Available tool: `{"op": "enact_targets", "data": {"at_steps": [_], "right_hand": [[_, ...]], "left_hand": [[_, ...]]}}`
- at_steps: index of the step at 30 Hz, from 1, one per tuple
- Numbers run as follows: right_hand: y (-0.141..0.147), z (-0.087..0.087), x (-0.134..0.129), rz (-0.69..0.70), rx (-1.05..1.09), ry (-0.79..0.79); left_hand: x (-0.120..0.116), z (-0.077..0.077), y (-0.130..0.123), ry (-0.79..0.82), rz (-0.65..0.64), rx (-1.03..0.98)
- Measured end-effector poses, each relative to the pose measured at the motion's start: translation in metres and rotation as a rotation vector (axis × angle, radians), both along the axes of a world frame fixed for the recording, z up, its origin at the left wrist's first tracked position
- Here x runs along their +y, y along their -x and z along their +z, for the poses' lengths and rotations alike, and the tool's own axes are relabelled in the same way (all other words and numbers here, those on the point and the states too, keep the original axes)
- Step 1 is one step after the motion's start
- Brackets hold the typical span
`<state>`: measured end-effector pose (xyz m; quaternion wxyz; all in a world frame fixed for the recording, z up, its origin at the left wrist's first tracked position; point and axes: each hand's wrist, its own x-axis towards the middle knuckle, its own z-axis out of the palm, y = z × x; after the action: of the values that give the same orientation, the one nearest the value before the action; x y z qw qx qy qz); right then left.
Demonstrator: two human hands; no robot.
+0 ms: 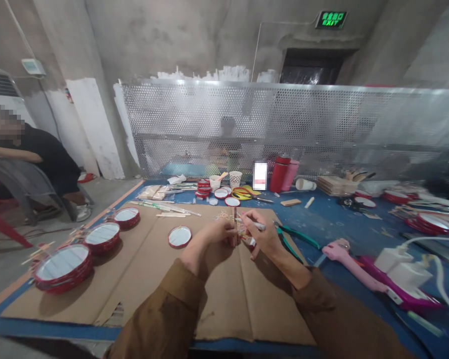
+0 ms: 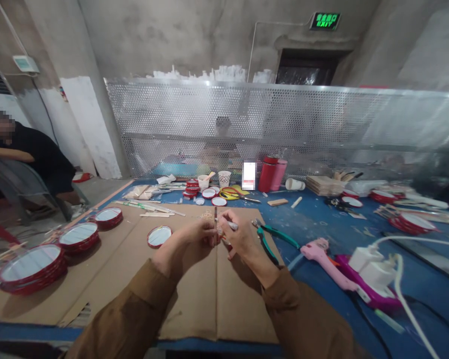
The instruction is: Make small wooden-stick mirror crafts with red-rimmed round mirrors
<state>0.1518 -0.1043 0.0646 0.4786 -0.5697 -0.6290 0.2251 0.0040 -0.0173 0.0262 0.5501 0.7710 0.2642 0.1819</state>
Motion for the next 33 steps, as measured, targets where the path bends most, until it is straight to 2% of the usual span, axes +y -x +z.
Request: {"op": "enact_targets", "data": {"at_steps": [9,13,18,22,26,33], "right_hand": [[-0.002,-0.002,0.002,-0.001,-0.002,-0.03],[-0.004,-0.001,0.001,0.002,-0.009,0.001],[-0.005,0.0,0.001,-0.006,-0.008,-0.015],[-0.004,-0.001,0.0,-0.017,-0.001,0.014],[-0.003,-0.005,0.001,-0.006,0.038,0.011],[-0.002,-0.005,0.001,-0.008,0.044,0.015]], "left_hand": [[0.002,-0.003,0.001,0.015,0.022,0.016],[0.005,-0.009,-0.001,0.05,-0.001,-0.009],[0.007,-0.017,-0.003,0.066,0.034,-0.049],[0.006,-0.015,-0.002,0.059,0.022,-0.074],[0.007,-0.011,0.0,0.028,-0.013,-0.011],[0.009,-0.018,0.0,0.027,0.019,-0.052]]}}
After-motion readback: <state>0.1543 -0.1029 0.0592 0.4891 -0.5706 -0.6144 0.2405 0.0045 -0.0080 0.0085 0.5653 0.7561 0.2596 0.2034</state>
